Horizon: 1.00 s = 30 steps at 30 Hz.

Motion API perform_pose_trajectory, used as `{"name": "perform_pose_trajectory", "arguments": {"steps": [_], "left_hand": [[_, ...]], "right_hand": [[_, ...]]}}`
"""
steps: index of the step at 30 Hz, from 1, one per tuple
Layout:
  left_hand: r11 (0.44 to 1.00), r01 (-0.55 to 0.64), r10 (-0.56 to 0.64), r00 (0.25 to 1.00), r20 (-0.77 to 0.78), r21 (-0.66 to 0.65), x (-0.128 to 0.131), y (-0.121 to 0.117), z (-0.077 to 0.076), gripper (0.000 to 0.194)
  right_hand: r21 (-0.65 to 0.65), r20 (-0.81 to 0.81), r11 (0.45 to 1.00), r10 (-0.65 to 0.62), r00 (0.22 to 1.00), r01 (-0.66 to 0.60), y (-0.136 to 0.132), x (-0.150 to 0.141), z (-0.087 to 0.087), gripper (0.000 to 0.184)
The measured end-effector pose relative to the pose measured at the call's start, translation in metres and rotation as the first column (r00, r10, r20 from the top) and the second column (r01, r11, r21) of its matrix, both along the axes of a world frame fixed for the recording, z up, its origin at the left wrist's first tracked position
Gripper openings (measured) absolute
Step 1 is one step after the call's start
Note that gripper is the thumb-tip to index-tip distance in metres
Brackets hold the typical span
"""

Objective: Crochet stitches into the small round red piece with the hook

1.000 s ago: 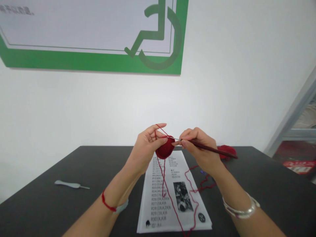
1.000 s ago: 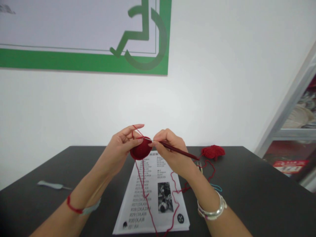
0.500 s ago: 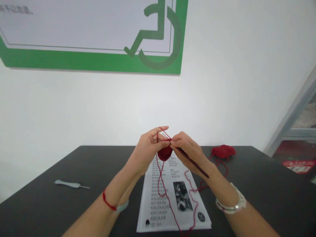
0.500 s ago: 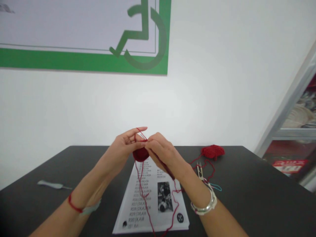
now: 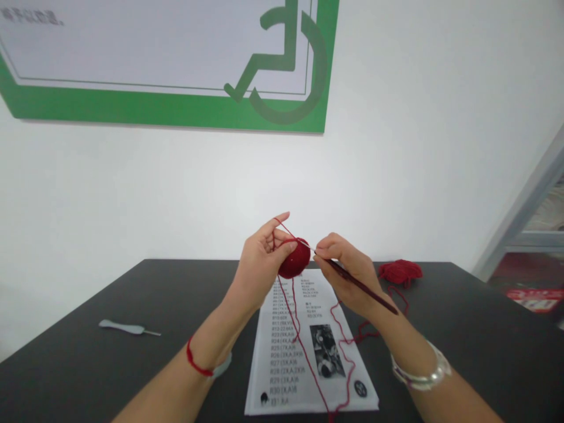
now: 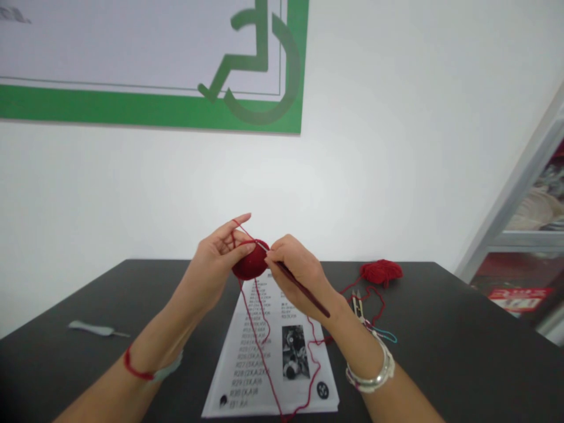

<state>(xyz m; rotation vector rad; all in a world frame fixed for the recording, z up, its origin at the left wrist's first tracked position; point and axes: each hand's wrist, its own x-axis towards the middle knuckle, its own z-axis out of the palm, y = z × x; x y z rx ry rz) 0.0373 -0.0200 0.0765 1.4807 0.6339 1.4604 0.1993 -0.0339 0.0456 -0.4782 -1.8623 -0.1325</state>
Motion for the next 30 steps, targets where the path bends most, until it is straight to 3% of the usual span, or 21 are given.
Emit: {"name": "perform_pose_trajectory", "arguments": {"steps": [4,10,13,16,18,19,20,22,23,24,25,27,28,30], "left_hand": [[0.993,-0.059,0.069,0.993,-0.096,0.104,-0.001,0.001,-0.002,0.045],[0.966,-0.073,0.132,0.965,-0.228,0.25,-0.003,0.004,-0.007,0.034],[0.969,-0.061,0.118,0.965,-0.233,0.24,-0.004,0.005,-0.006,0.029],[0.987,-0.009,0.036,0.985,-0.167,0.161,-0.003,0.002,-0.003,0.032],[0.996,0.035,-0.026,0.995,-0.1,0.086,0.0,-0.001,-0.003,0.04],[0.997,0.063,-0.06,0.996,-0.068,0.048,0.001,-0.002,-0.003,0.044],[0.996,0.094,-0.093,0.995,-0.036,0.009,0.003,-0.004,-0.004,0.048],[0.983,0.17,-0.168,0.985,0.04,-0.072,0.005,-0.004,-0.005,0.054],[0.968,0.221,-0.212,0.974,0.082,-0.116,0.005,-0.004,-0.006,0.056],[0.949,0.274,-0.257,0.959,0.12,-0.157,0.005,-0.002,-0.007,0.057],[0.926,0.324,-0.298,0.943,0.151,-0.193,0.004,-0.001,-0.007,0.057],[0.886,0.394,-0.356,0.916,0.186,-0.243,0.002,0.003,-0.008,0.056],[0.875,0.409,-0.368,0.91,0.191,-0.259,0.0,0.005,-0.007,0.056],[0.873,0.406,-0.364,0.911,0.192,-0.272,-0.003,0.008,-0.006,0.057]], "right_hand": [[-0.081,0.08,0.997,0.002,0.997,0.004,-0.007,0.007,0.007,0.016],[-0.344,-0.13,0.929,0.099,0.987,-0.138,-0.01,0.015,0.011,0.016],[-0.398,-0.28,0.867,0.197,0.939,-0.3,-0.003,0.017,0.011,0.015],[-0.402,-0.459,0.754,0.324,0.827,-0.519,0.005,0.012,0.008,0.014],[-0.39,-0.521,0.702,0.366,0.771,-0.596,0.009,0.004,0.004,0.012],[-0.382,-0.519,0.712,0.362,0.774,-0.589,0.011,0.0,0.001,0.01],[-0.351,-0.501,0.767,0.331,0.8,-0.537,0.012,-0.004,-0.002,0.01],[-0.23,-0.367,0.93,0.192,0.91,-0.288,0.014,-0.01,-0.01,0.011],[-0.109,-0.275,0.985,0.097,0.957,-0.131,0.016,-0.011,-0.014,0.013],[0.042,-0.189,0.999,0.003,0.982,0.005,0.017,-0.012,-0.018,0.016],[0.189,-0.124,0.978,-0.069,0.99,0.091,0.019,-0.012,-0.02,0.02],[0.336,-0.074,0.935,-0.09,0.993,0.109,0.021,-0.01,-0.023,0.025],[0.293,-0.092,0.954,-0.045,0.995,0.07,0.021,-0.009,-0.022,0.025],[0.048,-0.19,0.993,0.117,0.975,-0.109,0.02,-0.005,-0.017,0.018]]}}
